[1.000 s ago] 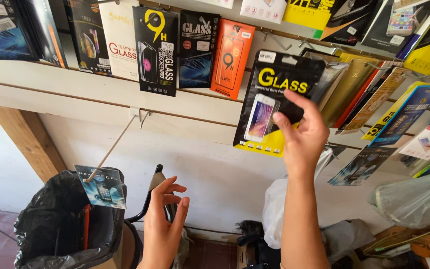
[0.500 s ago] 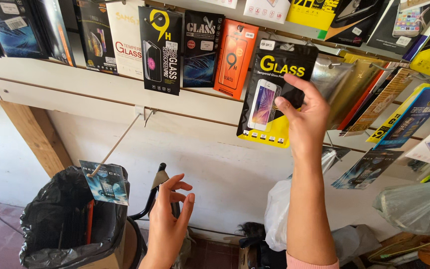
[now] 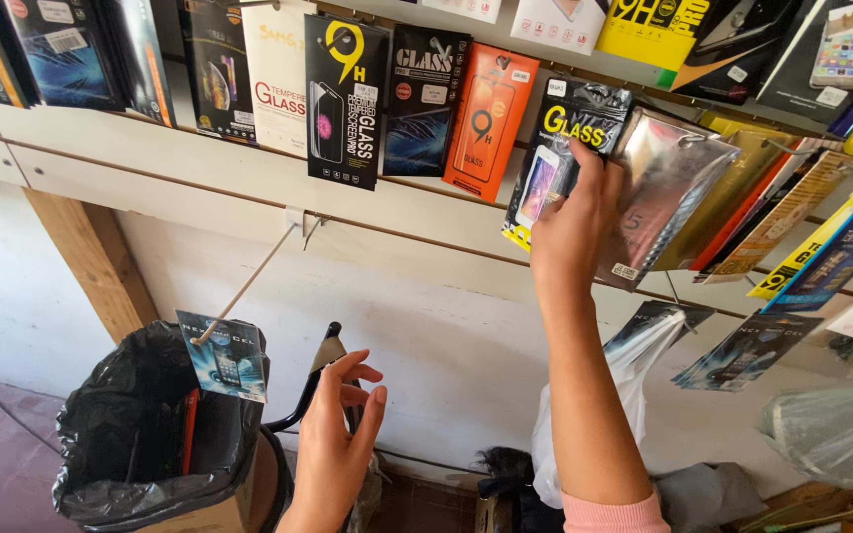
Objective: The person takes phone screen protectors from the display rack, removes them from their boxes or plastic sleeves, and then places them back into the packaging before rehanging them on the rack.
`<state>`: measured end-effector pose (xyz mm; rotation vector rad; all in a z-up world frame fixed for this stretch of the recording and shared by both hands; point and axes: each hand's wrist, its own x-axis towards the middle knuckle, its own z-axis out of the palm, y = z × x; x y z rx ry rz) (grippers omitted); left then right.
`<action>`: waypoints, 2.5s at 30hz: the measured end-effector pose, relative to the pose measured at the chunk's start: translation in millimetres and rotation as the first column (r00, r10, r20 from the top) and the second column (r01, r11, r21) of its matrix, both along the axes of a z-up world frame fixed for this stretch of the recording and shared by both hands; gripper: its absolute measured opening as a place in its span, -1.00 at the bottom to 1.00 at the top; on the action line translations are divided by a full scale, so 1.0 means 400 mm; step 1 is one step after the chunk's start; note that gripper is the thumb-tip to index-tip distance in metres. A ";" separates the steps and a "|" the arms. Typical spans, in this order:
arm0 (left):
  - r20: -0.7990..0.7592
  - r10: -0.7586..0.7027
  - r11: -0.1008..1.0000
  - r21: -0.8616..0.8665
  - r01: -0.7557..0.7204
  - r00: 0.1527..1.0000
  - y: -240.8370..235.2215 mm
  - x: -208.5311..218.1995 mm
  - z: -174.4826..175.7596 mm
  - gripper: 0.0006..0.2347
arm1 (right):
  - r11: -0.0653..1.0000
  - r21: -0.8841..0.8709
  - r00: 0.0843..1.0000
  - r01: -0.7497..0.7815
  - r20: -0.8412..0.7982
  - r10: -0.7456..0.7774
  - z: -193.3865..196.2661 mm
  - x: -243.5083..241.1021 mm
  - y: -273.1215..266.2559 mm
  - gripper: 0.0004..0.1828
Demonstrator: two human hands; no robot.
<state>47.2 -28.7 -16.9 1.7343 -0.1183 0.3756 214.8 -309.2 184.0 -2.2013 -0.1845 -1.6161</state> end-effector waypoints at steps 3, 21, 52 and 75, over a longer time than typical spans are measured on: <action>-0.027 -0.006 1.000 0.004 0.007 1.000 0.005 -0.002 -0.003 -0.57 | 1.000 -0.007 1.000 0.015 0.011 -0.015 -0.006 0.031 0.018 -0.05; -0.174 0.089 0.994 0.083 -0.076 0.981 0.068 -0.015 -0.027 -0.60 | 0.979 0.198 0.999 -0.050 0.007 0.049 -0.023 0.285 -0.012 -0.37; 0.262 0.500 0.791 -0.525 -0.313 0.825 0.466 0.073 -0.162 -0.77 | 0.577 0.561 0.533 -0.594 -0.262 0.804 -0.645 -0.226 0.676 -0.94; 0.169 0.240 0.871 -0.473 -0.134 0.956 0.733 0.025 -0.174 -0.80 | 0.421 0.883 0.515 -0.207 -0.268 0.814 -0.574 -0.346 0.804 -0.56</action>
